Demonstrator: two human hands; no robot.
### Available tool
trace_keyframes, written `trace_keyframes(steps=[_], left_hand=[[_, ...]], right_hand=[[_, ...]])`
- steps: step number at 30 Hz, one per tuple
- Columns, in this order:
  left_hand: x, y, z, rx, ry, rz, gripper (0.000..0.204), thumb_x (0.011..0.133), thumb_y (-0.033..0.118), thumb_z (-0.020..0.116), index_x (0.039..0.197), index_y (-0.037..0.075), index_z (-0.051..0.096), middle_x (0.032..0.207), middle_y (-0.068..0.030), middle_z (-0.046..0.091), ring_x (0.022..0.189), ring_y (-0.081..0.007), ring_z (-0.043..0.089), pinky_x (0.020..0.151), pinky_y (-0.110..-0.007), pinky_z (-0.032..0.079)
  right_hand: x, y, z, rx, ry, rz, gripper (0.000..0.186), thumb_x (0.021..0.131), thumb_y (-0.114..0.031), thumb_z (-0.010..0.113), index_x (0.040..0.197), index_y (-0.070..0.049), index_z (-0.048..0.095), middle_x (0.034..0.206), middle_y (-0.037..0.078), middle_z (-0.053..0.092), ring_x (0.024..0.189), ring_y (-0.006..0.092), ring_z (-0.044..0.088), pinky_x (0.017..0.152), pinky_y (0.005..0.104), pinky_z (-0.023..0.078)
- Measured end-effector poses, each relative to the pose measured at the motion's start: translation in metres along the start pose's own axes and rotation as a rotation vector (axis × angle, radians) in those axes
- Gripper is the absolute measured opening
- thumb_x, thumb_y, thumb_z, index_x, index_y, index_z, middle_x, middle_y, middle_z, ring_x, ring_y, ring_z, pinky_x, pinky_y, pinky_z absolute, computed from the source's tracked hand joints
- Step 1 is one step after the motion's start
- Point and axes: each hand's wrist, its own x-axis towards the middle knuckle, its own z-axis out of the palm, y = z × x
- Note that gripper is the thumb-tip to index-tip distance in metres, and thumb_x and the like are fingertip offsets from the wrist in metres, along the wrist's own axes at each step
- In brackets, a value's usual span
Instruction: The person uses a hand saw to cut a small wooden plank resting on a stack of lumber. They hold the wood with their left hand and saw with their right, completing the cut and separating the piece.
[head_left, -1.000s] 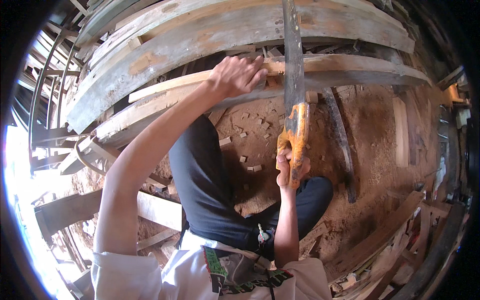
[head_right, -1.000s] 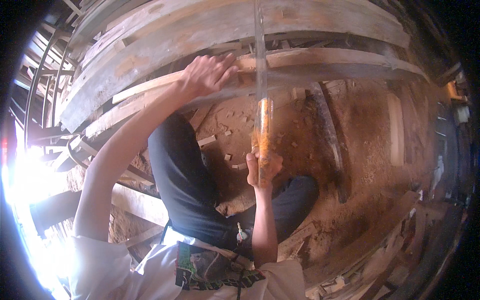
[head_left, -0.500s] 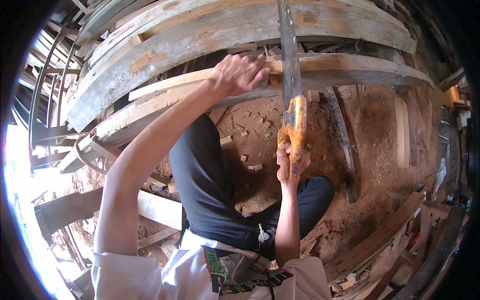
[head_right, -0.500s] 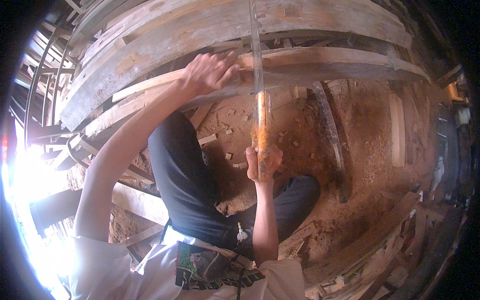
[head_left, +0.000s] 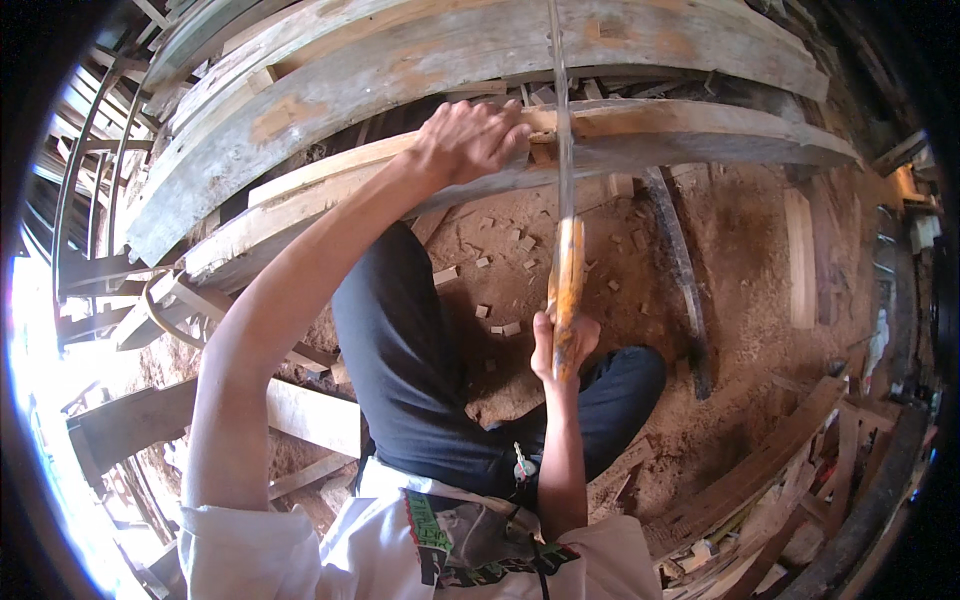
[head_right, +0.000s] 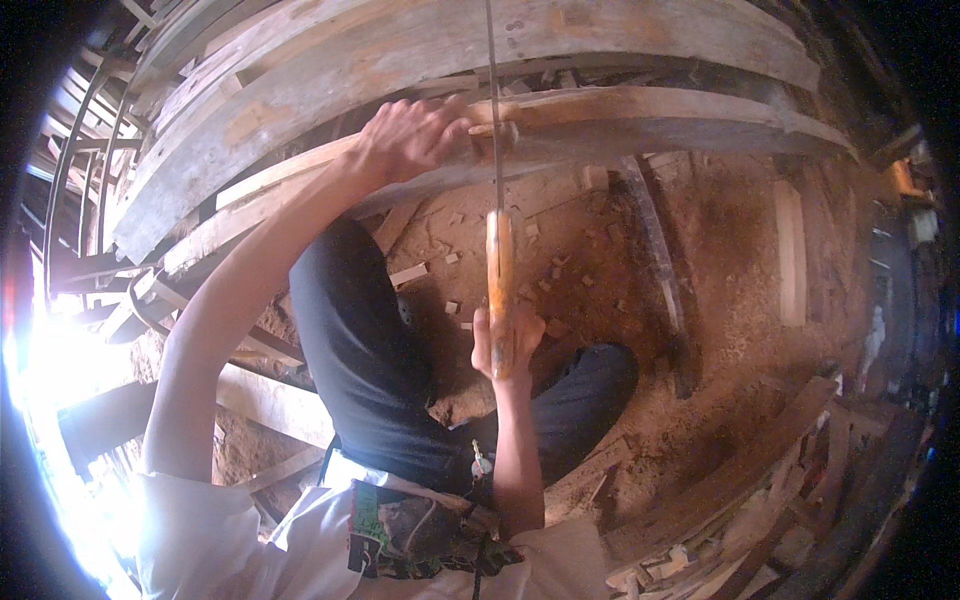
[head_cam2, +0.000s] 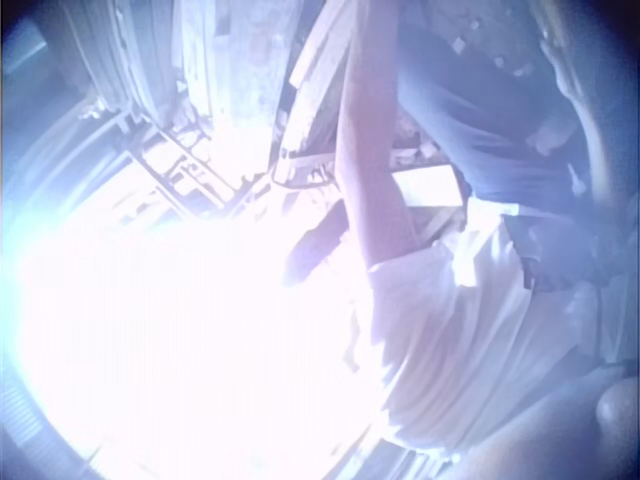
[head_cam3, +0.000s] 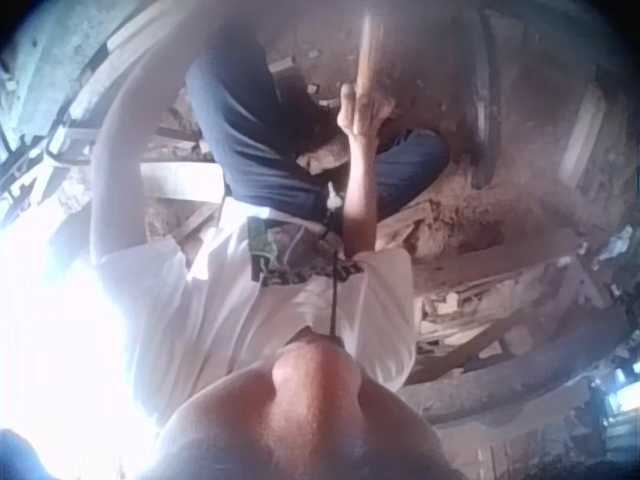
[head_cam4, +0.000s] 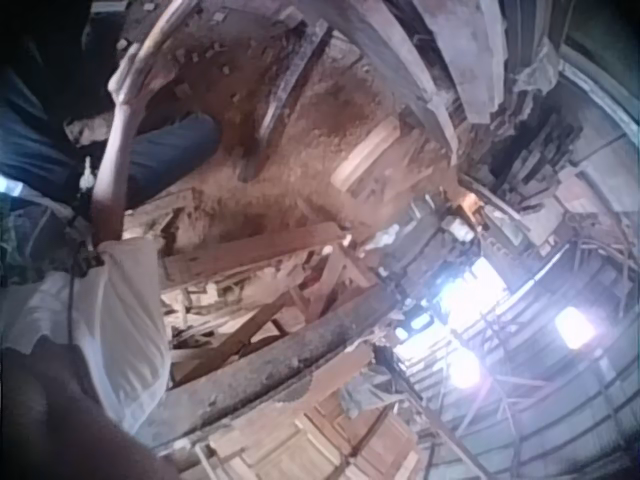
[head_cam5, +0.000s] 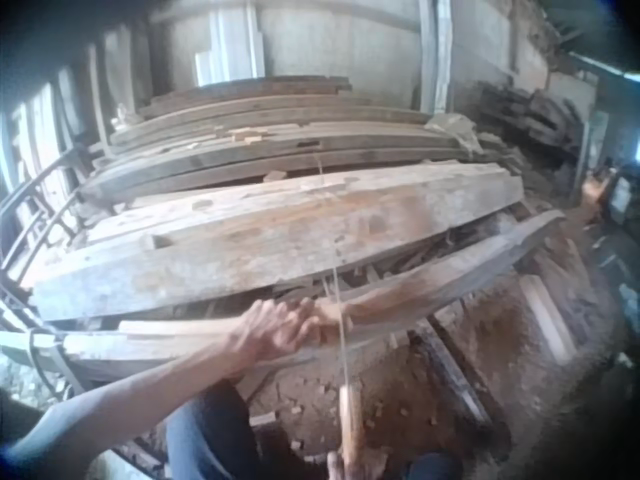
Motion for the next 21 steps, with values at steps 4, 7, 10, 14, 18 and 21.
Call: trace_keyframes(steps=[4, 7, 10, 14, 18, 21], left_hand=[[0.0, 0.0, -0.002, 0.027, 0.001, 0.05, 0.049, 0.102, 0.045, 0.033, 0.118, 0.004, 0.054, 0.075, -0.0217, 0.066, 0.068, -0.0395, 0.067, 0.06, -0.048, 0.054], [0.0, 0.001, -0.003, 0.055, -0.011, 0.039, 0.048, 0.102, 0.044, 0.033, 0.118, 0.004, 0.054, 0.074, -0.0217, 0.066, 0.068, -0.0394, 0.066, 0.06, -0.048, 0.055], [0.0, 0.002, -0.004, 0.044, -0.085, 0.028, 0.049, 0.102, 0.045, 0.032, 0.119, 0.003, 0.052, 0.075, -0.0218, 0.066, 0.068, -0.0394, 0.066, 0.06, -0.048, 0.055], [0.001, 0.0, -0.004, 0.077, -0.051, 0.073, 0.05, 0.102, 0.046, 0.031, 0.117, 0.001, 0.049, 0.077, -0.0227, 0.066, 0.067, -0.0393, 0.066, 0.06, -0.049, 0.055], [0.003, 0.0, -0.004, 0.074, -0.083, 0.057, 0.051, 0.102, 0.046, 0.031, 0.121, 0.003, 0.048, 0.076, -0.0231, 0.066, 0.071, -0.0399, 0.066, 0.064, -0.05, 0.054], [0.004, 0.002, -0.003, 0.062, -0.147, 0.004, 0.053, 0.102, 0.048, 0.032, 0.128, 0.004, 0.047, 0.075, -0.0233, 0.066, 0.074, -0.0403, 0.066, 0.068, -0.05, 0.053]], right_hand=[[-0.037, -0.009, -0.014, 0.188, 0.012, 0.106, 0.016, 0.078, -0.008, 0.067, 0.068, -0.003, 0.055, 0.063, 0.009, 0.061, 0.057, 0.0207, 0.062, 0.058, 0.0307, 0.049], [-0.057, -0.017, -0.03, 0.16, -0.008, 0.094, 0.014, 0.076, -0.006, 0.066, 0.068, -0.002, 0.055, 0.062, 0.008, 0.059, 0.056, 0.0204, 0.062, 0.057, 0.0305, 0.05], [-0.061, -0.023, -0.039, 0.194, 0.029, 0.126, 0.01, 0.073, -0.003, 0.063, 0.068, -0.002, 0.054, 0.062, 0.008, 0.059, 0.056, 0.0208, 0.063, 0.056, 0.0302, 0.05], [-0.048, -0.039, -0.044, 0.245, 0.034, 0.118, 0.009, 0.071, -0.003, 0.062, 0.068, -0.001, 0.054, 0.062, 0.008, 0.06, 0.055, 0.0194, 0.063, 0.055, 0.0295, 0.05], [-0.036, -0.065, -0.064, 0.168, -0.03, 0.235, 0.013, 0.075, -0.01, 0.065, 0.069, -0.002, 0.057, 0.061, 0.006, 0.059, 0.051, 0.0195, 0.06, 0.052, 0.0285, 0.047], [-0.032, -0.077, -0.086, 0.061, -0.022, 0.244, 0.01, 0.079, -0.011, 0.066, 0.075, -0.004, 0.061, 0.064, 0.008, 0.059, 0.052, 0.021, 0.055, 0.052, 0.0314, 0.041]])
